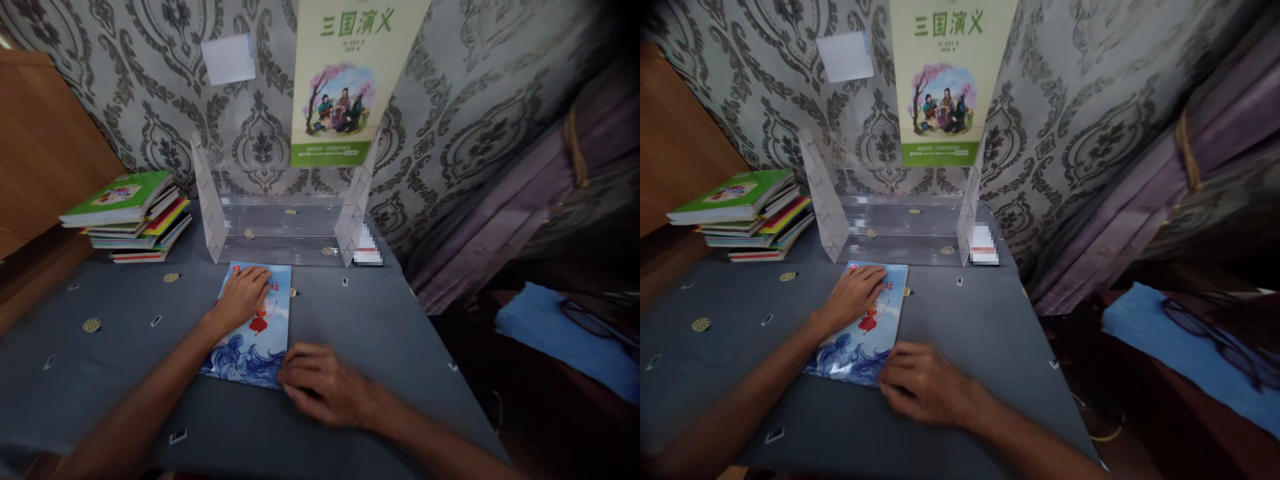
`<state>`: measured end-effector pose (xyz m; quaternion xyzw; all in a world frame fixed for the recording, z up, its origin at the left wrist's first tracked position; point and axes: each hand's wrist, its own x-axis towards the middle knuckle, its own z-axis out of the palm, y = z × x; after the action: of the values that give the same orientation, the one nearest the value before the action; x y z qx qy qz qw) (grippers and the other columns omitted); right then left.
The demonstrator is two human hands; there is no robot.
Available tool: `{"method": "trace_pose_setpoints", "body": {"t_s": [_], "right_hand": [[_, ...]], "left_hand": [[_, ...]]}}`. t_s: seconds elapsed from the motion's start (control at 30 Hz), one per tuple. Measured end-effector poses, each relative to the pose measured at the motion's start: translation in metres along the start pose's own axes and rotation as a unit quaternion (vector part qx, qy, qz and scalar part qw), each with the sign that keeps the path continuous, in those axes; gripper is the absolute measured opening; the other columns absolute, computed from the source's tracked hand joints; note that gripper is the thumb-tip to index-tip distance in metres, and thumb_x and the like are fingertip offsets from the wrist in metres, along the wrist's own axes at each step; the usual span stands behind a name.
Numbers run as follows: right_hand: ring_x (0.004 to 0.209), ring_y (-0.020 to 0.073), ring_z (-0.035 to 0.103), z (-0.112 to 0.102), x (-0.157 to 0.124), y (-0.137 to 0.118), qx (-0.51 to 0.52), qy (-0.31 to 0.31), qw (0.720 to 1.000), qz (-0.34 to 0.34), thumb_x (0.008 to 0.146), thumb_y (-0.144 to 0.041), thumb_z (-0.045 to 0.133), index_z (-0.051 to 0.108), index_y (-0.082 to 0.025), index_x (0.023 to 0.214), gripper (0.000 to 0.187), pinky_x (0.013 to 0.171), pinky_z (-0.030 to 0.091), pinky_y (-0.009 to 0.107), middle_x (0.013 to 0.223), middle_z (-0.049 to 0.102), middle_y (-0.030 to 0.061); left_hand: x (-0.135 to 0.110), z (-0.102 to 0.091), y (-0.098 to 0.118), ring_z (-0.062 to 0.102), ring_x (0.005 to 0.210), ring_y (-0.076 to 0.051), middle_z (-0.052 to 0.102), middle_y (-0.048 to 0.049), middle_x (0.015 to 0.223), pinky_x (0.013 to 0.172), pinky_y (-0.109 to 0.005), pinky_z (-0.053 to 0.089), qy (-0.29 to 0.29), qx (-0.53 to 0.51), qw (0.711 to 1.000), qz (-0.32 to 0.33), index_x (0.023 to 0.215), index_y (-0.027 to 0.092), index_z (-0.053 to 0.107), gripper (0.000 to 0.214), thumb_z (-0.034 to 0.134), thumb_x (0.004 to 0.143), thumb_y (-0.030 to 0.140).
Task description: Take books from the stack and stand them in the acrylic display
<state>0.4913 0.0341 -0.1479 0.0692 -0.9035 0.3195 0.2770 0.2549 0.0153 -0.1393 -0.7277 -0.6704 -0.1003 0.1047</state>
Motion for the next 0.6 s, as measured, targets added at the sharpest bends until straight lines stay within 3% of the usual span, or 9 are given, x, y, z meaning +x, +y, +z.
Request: {"method": "trace_pose_setpoints", "body": {"t_s": [0.17, 0.27, 0.37, 0.47, 0.6], "right_hand": [[0.085, 0.0185, 0.064, -0.004, 0.009, 0.021, -0.041, 0.026, 0.997, 0.059, 0.098, -0.018, 0.049, 0.068, -0.014, 0.096, 0.02, 0.078, 0.056, 0.033, 0.085, 0.073, 0.0079], [0.104, 0.0251, 0.061, -0.005, 0.022, 0.04, -0.124, 0.038, 0.985, 0.119, 0.095, -0.021, 0.055, 0.067, -0.015, 0.108, 0.019, 0.09, 0.054, 0.044, 0.108, 0.072, 0.0121], [0.122, 0.0318, 0.054, -0.002, 0.035, 0.056, -0.201, 0.03, 0.96, 0.195, 0.093, -0.027, 0.059, 0.065, -0.013, 0.119, 0.03, 0.097, 0.05, 0.054, 0.13, 0.063, 0.0182], [0.131, 0.0339, 0.048, 0.003, 0.043, 0.064, -0.241, 0.028, 0.94, 0.238, 0.095, -0.031, 0.056, 0.062, -0.013, 0.126, 0.037, 0.103, 0.046, 0.056, 0.138, 0.056, 0.0215], [0.139, 0.0339, 0.043, 0.006, 0.044, 0.065, -0.25, 0.012, 0.935, 0.252, 0.097, -0.032, 0.051, 0.06, -0.013, 0.132, 0.04, 0.11, 0.04, 0.055, 0.144, 0.052, 0.0218]], "left_hand": [[0.0, -0.009, -0.019, 0.064, 0.101, -0.027, 0.071, -0.0117, 0.109, 0.083, -0.04, 0.05, -0.007, 0.074, 0.993, -0.09, 0.108, 0.017, 0.065, 0.025, 0.042, 0.099, 0.024], [0.0, -0.014, -0.026, 0.064, 0.095, -0.026, 0.07, -0.0107, 0.098, 0.075, -0.036, 0.051, -0.003, 0.095, 0.988, -0.125, 0.097, 0.018, 0.066, 0.026, 0.04, 0.099, 0.024], [0.0, -0.016, -0.027, 0.064, 0.094, -0.026, 0.067, -0.0119, 0.1, 0.07, -0.034, 0.052, -0.011, 0.098, 0.981, -0.166, 0.1, 0.017, 0.065, 0.028, 0.038, 0.099, 0.024], [0.001, -0.019, -0.026, 0.064, 0.1, -0.029, 0.066, -0.0147, 0.104, 0.072, -0.036, 0.054, -0.035, 0.072, 0.975, -0.209, 0.107, 0.016, 0.065, 0.033, 0.035, 0.099, 0.026], [0.004, -0.021, -0.03, 0.063, 0.107, -0.031, 0.068, -0.0151, 0.108, 0.082, -0.04, 0.052, -0.058, -0.011, 0.958, -0.281, 0.113, 0.017, 0.064, 0.033, 0.039, 0.097, 0.029]]}}
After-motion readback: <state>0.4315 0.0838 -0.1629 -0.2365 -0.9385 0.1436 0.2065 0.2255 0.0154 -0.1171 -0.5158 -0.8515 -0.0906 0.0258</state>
